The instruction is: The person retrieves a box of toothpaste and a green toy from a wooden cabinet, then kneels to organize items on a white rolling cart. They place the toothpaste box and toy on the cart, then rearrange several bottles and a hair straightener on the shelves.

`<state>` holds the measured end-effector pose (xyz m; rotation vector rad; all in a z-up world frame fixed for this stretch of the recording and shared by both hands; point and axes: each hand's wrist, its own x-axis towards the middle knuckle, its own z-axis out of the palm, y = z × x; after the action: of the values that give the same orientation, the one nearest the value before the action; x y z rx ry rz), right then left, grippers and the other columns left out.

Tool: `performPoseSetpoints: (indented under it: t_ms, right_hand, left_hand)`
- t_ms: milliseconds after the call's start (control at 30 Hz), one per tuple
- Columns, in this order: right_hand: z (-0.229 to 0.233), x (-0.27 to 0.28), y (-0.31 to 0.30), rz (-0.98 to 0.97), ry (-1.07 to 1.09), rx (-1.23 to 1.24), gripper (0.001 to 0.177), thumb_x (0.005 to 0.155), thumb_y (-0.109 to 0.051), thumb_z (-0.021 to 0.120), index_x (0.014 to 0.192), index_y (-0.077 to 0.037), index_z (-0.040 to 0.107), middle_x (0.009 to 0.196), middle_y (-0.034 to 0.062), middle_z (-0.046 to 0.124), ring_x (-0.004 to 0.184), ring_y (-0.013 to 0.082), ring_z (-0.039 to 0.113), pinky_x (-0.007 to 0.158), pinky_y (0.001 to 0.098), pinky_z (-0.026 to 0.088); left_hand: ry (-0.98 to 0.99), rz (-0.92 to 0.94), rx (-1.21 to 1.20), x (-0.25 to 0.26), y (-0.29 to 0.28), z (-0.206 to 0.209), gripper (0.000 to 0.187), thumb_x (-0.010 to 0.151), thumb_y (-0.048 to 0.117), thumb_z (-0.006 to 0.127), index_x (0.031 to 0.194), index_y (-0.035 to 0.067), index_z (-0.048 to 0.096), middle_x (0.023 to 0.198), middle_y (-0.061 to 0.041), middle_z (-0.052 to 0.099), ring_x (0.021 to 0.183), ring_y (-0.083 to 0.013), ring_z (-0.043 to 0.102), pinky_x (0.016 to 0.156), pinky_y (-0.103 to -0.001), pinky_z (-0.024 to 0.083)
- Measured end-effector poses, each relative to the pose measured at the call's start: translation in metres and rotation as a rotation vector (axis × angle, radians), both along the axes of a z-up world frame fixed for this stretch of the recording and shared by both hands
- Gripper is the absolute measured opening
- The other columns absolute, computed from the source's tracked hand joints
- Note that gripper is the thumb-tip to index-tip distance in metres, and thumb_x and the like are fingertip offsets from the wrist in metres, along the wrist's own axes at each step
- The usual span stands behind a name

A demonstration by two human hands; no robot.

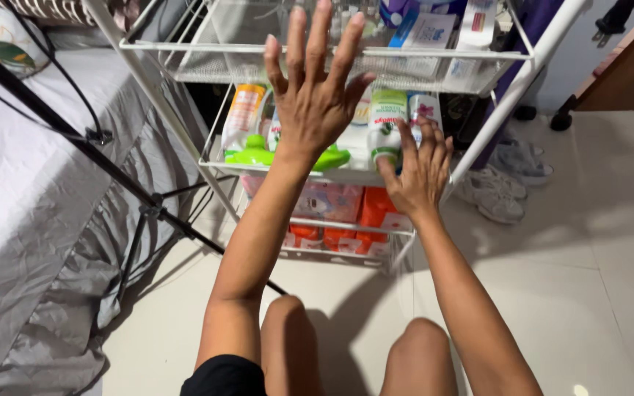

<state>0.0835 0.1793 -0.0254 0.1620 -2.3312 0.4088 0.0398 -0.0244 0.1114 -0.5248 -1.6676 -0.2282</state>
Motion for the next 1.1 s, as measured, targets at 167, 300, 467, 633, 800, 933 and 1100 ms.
performPoseSetpoints:
  t_ms: [167,300,467,633,800,933,1100]
  right_hand:
    - [-0.003,0.002,0.003,0.027,-0.027,0.017,0.07,0.097,-0.059,0.053,0.156,-0.021,0.049,0.162,0.0154,0.035,0.151,0.0397,0.029,0.124,0.064,0.016]
    - [-0.011,-0.003,0.005,0.046,0.001,0.039,0.072,0.097,-0.06,0.05,0.157,-0.022,0.046,0.164,0.0168,0.034,0.151,0.0421,0.029,0.124,0.0644,0.016]
    - [-0.01,0.0,0.003,0.027,-0.025,0.006,0.076,0.094,-0.066,0.044,0.155,-0.022,0.043,0.159,0.0195,0.038,0.146,0.0449,0.033,0.121,0.0632,0.019]
    - [-0.027,-0.002,0.011,0.029,-0.069,0.034,0.083,0.088,-0.068,0.048,0.154,-0.018,0.041,0.154,0.022,0.038,0.143,0.0442,0.032,0.123,0.0616,0.018]
    - [-0.058,-0.005,0.017,0.077,-0.185,0.021,0.092,0.086,-0.068,0.056,0.152,-0.007,0.037,0.154,0.0278,0.035,0.142,0.052,0.028,0.117,0.0641,0.016]
    - [-0.042,-0.004,0.014,0.083,-0.32,-0.036,0.092,0.084,-0.06,0.062,0.152,-0.005,0.035,0.154,0.0297,0.034,0.142,0.0538,0.027,0.12,0.0655,0.014]
    - [0.049,0.032,0.009,0.134,-0.374,-0.155,0.063,0.082,-0.027,0.071,0.139,-0.006,0.053,0.14,0.0258,0.048,0.132,0.0482,0.041,0.112,0.0576,0.032]
  left_hand:
    - [-0.04,-0.023,0.016,-0.01,0.002,0.001,0.048,0.111,0.057,0.055,0.138,0.019,0.064,0.131,-0.008,0.057,0.133,-0.0302,0.048,0.122,-0.055,0.024]
    - [-0.071,-0.018,-0.001,-0.019,-0.003,-0.015,0.044,0.11,0.054,0.056,0.132,0.018,0.067,0.125,-0.009,0.058,0.126,-0.03,0.051,0.121,-0.054,0.029]
    - [-0.063,-0.04,0.017,-0.013,-0.004,-0.02,0.052,0.108,0.06,0.046,0.12,0.018,0.074,0.121,-0.007,0.062,0.118,-0.029,0.054,0.117,-0.052,0.028]
    - [-0.185,-0.018,-0.023,0.001,-0.007,-0.022,0.068,0.105,0.069,0.029,0.122,0.019,0.072,0.124,-0.007,0.063,0.119,-0.0287,0.054,0.118,-0.053,0.025]
    - [-0.309,-0.014,-0.08,0.012,-0.014,-0.018,0.07,0.105,0.071,0.025,0.126,0.022,0.069,0.131,-0.005,0.061,0.12,-0.0291,0.052,0.117,-0.052,0.025]
    - [-0.428,-0.025,-0.109,0.019,-0.014,0.004,0.067,0.105,0.066,0.024,0.133,0.022,0.066,0.138,-0.005,0.059,0.124,-0.0296,0.051,0.116,-0.054,0.025]
    - [-0.66,-0.066,-0.135,0.041,-0.015,0.059,0.065,0.103,0.064,0.034,0.134,0.017,0.066,0.136,-0.007,0.061,0.119,-0.0301,0.054,0.111,-0.055,0.029]
